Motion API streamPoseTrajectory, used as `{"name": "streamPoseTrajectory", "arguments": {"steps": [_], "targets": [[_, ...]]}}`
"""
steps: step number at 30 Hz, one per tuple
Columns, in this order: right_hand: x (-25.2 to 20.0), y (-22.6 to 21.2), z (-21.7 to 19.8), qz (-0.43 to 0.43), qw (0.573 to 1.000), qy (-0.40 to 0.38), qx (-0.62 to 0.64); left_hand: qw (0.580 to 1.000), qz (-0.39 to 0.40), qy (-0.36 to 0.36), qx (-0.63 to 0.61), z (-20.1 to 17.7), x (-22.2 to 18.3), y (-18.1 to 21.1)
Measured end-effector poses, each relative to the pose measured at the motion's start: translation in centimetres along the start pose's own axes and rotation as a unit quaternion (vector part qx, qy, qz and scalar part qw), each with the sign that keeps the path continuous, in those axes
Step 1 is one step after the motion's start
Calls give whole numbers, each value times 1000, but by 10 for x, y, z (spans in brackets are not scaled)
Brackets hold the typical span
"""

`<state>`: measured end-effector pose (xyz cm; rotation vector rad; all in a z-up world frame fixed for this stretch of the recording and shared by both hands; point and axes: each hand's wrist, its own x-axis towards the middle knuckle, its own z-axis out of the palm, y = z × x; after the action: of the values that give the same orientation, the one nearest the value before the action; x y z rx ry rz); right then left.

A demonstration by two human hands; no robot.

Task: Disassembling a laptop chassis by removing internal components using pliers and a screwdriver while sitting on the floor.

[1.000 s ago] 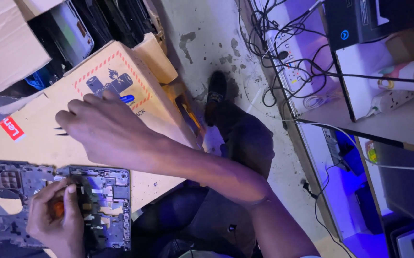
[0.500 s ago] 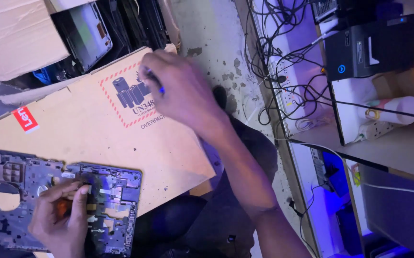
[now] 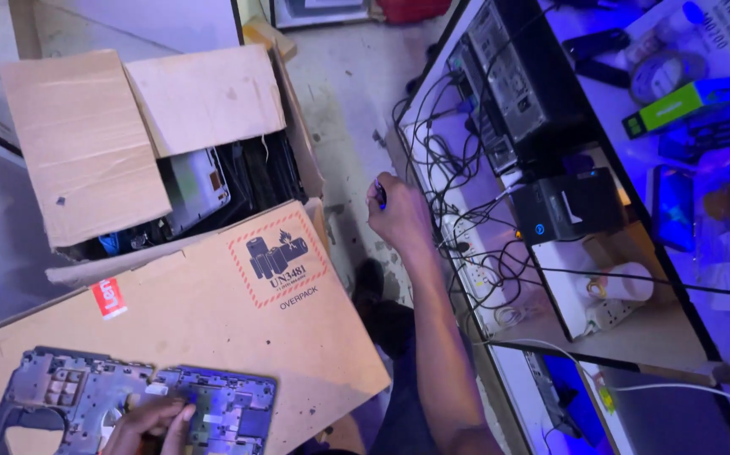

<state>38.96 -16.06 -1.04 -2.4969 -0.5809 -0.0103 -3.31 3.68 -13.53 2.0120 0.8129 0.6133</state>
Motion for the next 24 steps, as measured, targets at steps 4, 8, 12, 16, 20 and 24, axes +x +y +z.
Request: {"name": "streamPoseTrajectory", "arguments": {"steps": [4, 8, 12, 16, 20, 24], "targets": [[11, 16, 16, 9, 998, 25, -56, 995, -28, -87, -40, 37, 8, -181], [20, 32, 31, 28, 997, -4, -65, 996, -58, -47, -50, 22, 38, 10], [21, 64, 53, -60, 993, 64, -84, 996, -6, 28, -80, -35, 15, 140], [-8, 41, 11, -221, 973, 66, -12, 965, -48, 51, -254, -52, -8, 162], [-72, -20, -45, -82, 931, -57, 350, 944, -53, 46, -323, -65, -24, 155], [-175, -41, -58, -11, 760, -107, 641, 934, 2, 73, -350, -70, -60, 136]]}}
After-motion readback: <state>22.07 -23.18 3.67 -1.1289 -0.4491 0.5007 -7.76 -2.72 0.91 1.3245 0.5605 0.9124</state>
